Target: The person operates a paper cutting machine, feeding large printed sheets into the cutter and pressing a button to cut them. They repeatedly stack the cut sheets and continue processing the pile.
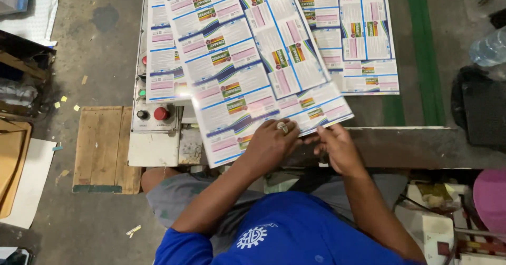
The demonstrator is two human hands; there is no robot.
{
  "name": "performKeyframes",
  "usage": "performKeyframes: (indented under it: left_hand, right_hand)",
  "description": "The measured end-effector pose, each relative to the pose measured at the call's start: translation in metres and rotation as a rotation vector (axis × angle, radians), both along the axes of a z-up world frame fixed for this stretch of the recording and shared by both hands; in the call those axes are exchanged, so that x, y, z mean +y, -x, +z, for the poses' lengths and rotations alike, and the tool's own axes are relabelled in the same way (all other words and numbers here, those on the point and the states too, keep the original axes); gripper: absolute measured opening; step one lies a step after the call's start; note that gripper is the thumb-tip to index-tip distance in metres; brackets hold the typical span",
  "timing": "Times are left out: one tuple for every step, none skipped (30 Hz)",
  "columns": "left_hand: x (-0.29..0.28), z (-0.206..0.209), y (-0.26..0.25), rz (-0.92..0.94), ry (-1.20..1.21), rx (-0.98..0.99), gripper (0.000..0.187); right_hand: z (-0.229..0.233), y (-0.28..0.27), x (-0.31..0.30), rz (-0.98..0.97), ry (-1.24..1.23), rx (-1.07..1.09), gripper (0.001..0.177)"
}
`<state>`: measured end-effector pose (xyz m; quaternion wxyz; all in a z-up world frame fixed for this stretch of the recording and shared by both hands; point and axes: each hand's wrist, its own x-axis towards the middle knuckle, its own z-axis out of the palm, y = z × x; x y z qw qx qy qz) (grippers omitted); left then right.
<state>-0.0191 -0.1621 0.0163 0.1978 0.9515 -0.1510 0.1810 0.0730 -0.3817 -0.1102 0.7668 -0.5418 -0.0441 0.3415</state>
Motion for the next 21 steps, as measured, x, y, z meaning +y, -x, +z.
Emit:
performKeyframes:
  left_hand:
    - [0.006,0.000,-0.001,0.002,-0.001,0.000,0.032]
    - [0.011,0.000,-0.002,0.000,0.020,-0.002,0.033]
    - [0.017,0.000,-0.004,-0.002,0.041,-0.004,0.034]
    - [0.030,0.002,-0.005,0.000,0.041,-0.004,0.034]
    - [0.042,0.004,-0.007,0.078,0.036,0.016,0.031]
    - [0.055,0.006,-0.009,0.156,0.031,0.033,0.028]
    - [0.073,-0.005,-0.010,0.159,0.031,0.031,0.028]
    - [0.092,-0.015,-0.012,0.231,-0.003,0.019,0.025]
    - [0.110,-0.026,-0.013,0.303,-0.037,0.008,0.023]
    - [0.123,-0.028,-0.014,0.307,-0.037,0.006,0.023]
    - [0.136,-0.029,-0.015,0.352,-0.065,-0.006,0.027]
    - [0.148,-0.030,-0.015,0.395,-0.094,-0.018,0.032]
    - [0.152,-0.027,-0.015,0.398,-0.095,-0.020,0.032]
    - [0.155,-0.023,-0.014,0.425,-0.149,-0.019,0.044]
    - [0.158,-0.019,-0.014,0.452,-0.203,-0.017,0.058]
    - [0.158,-0.017,-0.013,0.452,-0.201,-0.015,0.058]
    - [0.157,-0.015,-0.011,0.460,-0.256,0.029,0.069]
    - [0.156,-0.013,-0.010,0.466,-0.311,0.074,0.081]
    - [0.157,-0.018,-0.008,0.465,-0.310,0.077,0.081]
    - [0.158,-0.021,-0.006,0.466,-0.326,0.121,0.080]
    - [0.159,-0.025,-0.004,0.467,-0.343,0.165,0.078]
  right_hand:
    - [0.007,-0.003,-0.002,0.002,-0.001,0.000,0.027]
    - [0.013,-0.005,-0.005,-0.052,0.004,0.002,0.027]
    - [0.020,-0.007,-0.007,-0.106,0.010,0.003,0.027]
    - [0.014,-0.009,-0.016,-0.103,0.010,0.003,0.027]
    - [0.009,-0.012,-0.025,-0.161,0.016,0.014,0.026]
    - [0.003,-0.015,-0.034,-0.219,0.021,0.024,0.025]
    - [-0.001,-0.015,-0.045,-0.216,0.021,0.022,0.025]
    - [-0.005,-0.016,-0.056,-0.247,-0.013,0.019,0.025]
    - [-0.010,-0.017,-0.067,-0.279,-0.047,0.017,0.025]
    - [-0.016,-0.017,-0.079,-0.275,-0.048,0.015,0.025]
    - [-0.022,-0.017,-0.091,-0.313,-0.015,-0.001,0.023]
    - [-0.029,-0.017,-0.103,-0.352,0.018,-0.017,0.021]
    - [-0.031,-0.018,-0.113,-0.349,0.017,-0.019,0.021]
    - [-0.034,-0.018,-0.124,-0.388,0.036,-0.015,0.022]
    - [-0.036,-0.018,-0.134,-0.427,0.055,-0.011,0.023]
    - [-0.037,-0.017,-0.144,-0.427,0.057,-0.011,0.023]
    - [-0.038,-0.016,-0.153,-0.464,0.063,-0.020,0.023]
    - [-0.039,-0.014,-0.163,-0.502,0.070,-0.027,0.024]
    - [-0.037,-0.012,-0.168,-0.503,0.072,-0.026,0.024]
    - [-0.034,-0.009,-0.173,-0.537,0.135,-0.023,0.022]
    - [-0.031,-0.006,-0.178,-0.571,0.197,-0.019,0.022]
